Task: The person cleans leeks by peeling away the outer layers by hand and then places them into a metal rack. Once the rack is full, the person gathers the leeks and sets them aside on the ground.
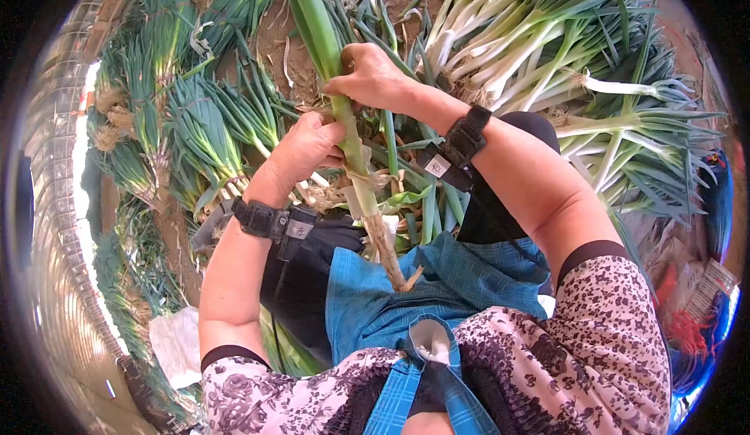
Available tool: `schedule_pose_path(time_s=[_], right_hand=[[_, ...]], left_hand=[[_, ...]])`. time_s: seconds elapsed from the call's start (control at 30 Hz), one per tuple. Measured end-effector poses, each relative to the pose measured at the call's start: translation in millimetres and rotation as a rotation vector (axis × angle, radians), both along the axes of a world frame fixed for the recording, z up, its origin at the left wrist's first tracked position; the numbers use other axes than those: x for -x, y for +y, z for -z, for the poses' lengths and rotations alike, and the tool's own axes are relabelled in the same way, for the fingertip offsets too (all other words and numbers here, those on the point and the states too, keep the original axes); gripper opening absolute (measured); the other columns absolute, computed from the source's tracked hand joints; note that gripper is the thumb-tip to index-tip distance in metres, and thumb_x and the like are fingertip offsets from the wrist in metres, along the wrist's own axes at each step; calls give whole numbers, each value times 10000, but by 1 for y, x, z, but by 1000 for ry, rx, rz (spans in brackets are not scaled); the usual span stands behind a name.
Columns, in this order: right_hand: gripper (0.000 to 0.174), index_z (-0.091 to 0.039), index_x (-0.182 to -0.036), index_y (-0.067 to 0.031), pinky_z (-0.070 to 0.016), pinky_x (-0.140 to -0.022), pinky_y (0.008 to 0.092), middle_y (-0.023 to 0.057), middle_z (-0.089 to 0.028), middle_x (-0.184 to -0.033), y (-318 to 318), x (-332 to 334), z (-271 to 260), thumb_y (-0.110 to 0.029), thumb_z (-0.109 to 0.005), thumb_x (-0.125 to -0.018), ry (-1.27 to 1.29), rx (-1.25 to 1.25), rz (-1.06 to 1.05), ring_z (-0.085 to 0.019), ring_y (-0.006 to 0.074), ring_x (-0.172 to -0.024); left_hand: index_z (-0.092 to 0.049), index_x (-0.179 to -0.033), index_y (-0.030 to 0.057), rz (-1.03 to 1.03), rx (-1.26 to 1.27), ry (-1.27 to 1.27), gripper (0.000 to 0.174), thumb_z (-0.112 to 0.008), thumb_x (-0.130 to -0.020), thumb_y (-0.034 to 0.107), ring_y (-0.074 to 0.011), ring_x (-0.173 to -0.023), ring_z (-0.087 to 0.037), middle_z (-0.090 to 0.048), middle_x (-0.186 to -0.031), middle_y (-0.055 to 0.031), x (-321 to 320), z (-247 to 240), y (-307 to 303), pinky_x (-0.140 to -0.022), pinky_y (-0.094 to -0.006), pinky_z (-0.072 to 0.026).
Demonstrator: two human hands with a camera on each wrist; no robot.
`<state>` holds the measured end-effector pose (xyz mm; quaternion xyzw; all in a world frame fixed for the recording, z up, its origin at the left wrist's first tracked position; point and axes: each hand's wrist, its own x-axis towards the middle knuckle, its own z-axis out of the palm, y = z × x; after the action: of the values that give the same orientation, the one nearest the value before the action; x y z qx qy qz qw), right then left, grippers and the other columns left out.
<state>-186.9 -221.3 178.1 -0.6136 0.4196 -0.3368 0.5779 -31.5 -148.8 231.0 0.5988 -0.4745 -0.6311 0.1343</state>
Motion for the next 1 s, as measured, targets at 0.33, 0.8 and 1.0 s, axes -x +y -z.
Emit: schedule_pose_path(time_s=[0.33, 0.8, 1.0], right_hand=[[238, -605, -1029, 53, -565, -631, 296, 102, -650, -875, 0, -2, 9, -55, -657, -823, -187, -207, 81, -655, 177, -742], [235, -559, -1107, 31, -578, -742, 435, 130, -623, -969, -8, 9, 1, -28, -593, -882, -681, -521, 58, -647, 254, -868], [321, -503, -1199, 33, -544, -837, 421, 145, -621, -1042, 7, 6, -11, -111, -579, -921, -664, -485, -98, -644, 271, -931]], left_hand=[[-666, -925, -74, -219, 584, -342, 272, -522, -815, 129, -275, -581, -642, -607, -647, -247, 16, 46, 50, -568, -375, -493], [-613, -948, 42, -1090, 244, 319, 348, -616, -904, 387, -170, -774, -643, -665, -863, -93, -53, 52, 105, -692, -290, -520], [-683, -918, -22, -472, 317, 260, 217, -709, -857, 185, -104, -675, -618, -677, -822, -69, -2, 30, 38, -621, -223, -496]])
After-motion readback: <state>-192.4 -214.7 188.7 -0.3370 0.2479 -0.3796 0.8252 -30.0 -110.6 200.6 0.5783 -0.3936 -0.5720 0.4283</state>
